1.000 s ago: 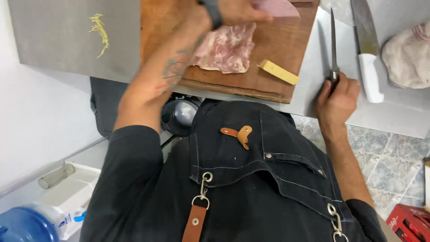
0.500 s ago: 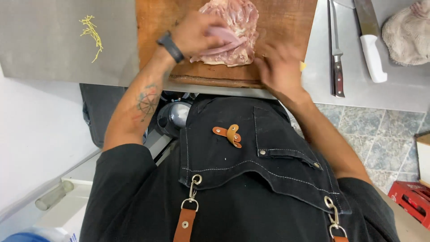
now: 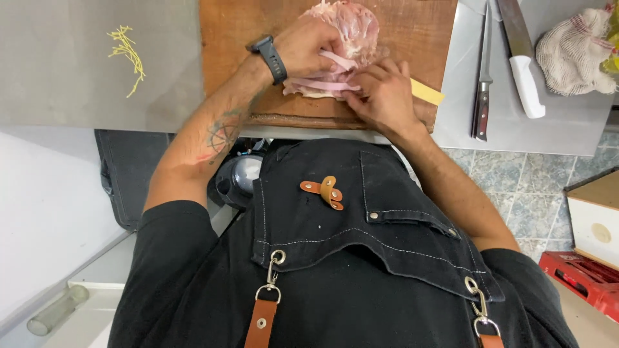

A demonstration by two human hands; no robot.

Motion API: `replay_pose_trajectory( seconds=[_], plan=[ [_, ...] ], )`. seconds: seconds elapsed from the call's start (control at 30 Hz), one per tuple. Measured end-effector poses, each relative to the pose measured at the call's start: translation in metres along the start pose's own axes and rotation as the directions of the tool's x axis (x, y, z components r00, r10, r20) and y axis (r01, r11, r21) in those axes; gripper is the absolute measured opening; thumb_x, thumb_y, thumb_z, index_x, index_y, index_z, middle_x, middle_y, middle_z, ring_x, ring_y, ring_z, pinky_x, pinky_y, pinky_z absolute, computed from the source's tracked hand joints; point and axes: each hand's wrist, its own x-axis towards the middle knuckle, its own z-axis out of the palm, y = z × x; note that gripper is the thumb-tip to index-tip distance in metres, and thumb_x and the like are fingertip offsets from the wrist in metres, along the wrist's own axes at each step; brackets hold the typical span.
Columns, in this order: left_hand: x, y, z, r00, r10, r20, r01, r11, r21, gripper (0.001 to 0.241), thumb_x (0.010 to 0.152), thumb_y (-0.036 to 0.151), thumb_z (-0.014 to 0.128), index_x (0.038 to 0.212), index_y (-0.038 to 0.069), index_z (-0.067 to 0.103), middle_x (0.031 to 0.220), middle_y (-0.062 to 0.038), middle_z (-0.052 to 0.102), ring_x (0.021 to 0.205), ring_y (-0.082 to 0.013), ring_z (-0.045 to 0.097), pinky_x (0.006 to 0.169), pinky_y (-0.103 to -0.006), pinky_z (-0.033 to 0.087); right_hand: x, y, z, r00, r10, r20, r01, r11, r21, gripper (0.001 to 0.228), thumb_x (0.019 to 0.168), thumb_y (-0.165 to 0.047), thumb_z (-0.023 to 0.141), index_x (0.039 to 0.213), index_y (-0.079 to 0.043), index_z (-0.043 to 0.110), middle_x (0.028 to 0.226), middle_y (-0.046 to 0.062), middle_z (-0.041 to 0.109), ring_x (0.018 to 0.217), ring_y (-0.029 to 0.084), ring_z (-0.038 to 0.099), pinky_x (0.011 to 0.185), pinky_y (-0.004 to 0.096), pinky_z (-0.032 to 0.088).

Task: Stuffing a piece of meat with cheese and ham and rolling it up on a wooden cutting board.

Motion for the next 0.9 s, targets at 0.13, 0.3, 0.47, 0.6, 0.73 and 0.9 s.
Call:
replay_pose_trajectory(
  seconds=[0.13,0.3,0.47,0.6,0.73,0.9],
  plan=[
    [0.001,0.015,-0.012,0.991,-0.11,0.08,0.118,0.987,-0.111,0.011,0.094,0.019,0.084,0.102,0.017,0.078,0.083,0.005,0.079,0.079,-0.014,0.072,0.074,-0.0371,0.054,0.008,0.001,-0.002,0.981,0.181,-0.071,-0.167,0.971,0.169,0.035,0.106,-0.035,0.083,0.12,-0.011,0.061,0.112,0.011,0.069,0.106,0.034,0.061,0.09,0.048,0.042],
    [0.006,-0.005,-0.01,0.999,0.012,0.051,-0.009,0.998,-0.068,0.014,0.108,0.021,0.076,0.106,0.009,0.082,0.099,-0.006,0.082,0.085,-0.0273,0.072,0.071,-0.0466,0.052,0.033,0.012,0.004,0.981,0.196,0.004,-0.188,0.935,0.301,0.026,0.107,-0.025,0.083,0.123,-0.007,0.072,0.098,0.008,0.074,0.091,0.029,0.063,0.088,0.046,0.043],
    [0.002,-0.011,-0.001,0.978,-0.001,-0.209,0.04,0.982,0.184,0.011,0.103,0.017,0.073,0.098,0.015,0.082,0.073,-0.005,0.072,0.076,-0.0314,0.063,0.065,-0.0491,0.047,0.05,0.024,0.005,0.968,0.184,0.171,-0.213,0.962,0.172,0.049,0.094,-0.012,0.079,0.142,-0.005,0.068,0.112,0.016,0.077,0.107,0.037,0.064,0.09,0.053,0.047],
    [-0.001,-0.017,0.01,0.969,-0.067,-0.237,0.102,0.985,0.141,0.017,0.097,0.025,0.09,0.097,0.013,0.077,0.08,-0.002,0.072,0.077,-0.0264,0.06,0.068,-0.044,0.045,0.052,0.025,0.003,0.981,0.09,0.169,-0.111,0.987,0.113,0.049,0.093,-0.009,0.081,0.14,-0.004,0.066,0.104,0.007,0.081,0.102,0.036,0.063,0.086,0.051,0.045],
    [-0.016,-0.006,0.015,0.958,-0.002,-0.288,0.055,0.983,0.176,0.02,0.105,0.038,0.081,0.1,0.018,0.078,0.107,-0.005,0.076,0.097,-0.0214,0.062,0.085,-0.0393,0.05,0.041,0.024,0.0,0.962,0.214,0.168,-0.248,0.945,0.215,0.081,0.096,-0.015,0.092,0.163,-0.009,0.047,0.102,0.003,0.08,0.111,0.034,0.071,0.102,0.062,0.05],
    [-0.043,-0.009,0.005,0.963,-0.138,-0.231,0.18,0.968,0.173,0.033,0.099,0.058,0.08,0.101,0.025,0.085,0.109,-0.005,0.072,0.095,-0.0238,0.051,0.082,-0.0457,0.042,0.031,0.033,0.001,0.988,0.156,0.004,-0.152,0.956,0.252,0.04,0.096,-0.009,0.085,0.134,-0.007,0.074,0.113,0.014,0.08,0.101,0.036,0.07,0.087,0.051,0.053]
  ],
)
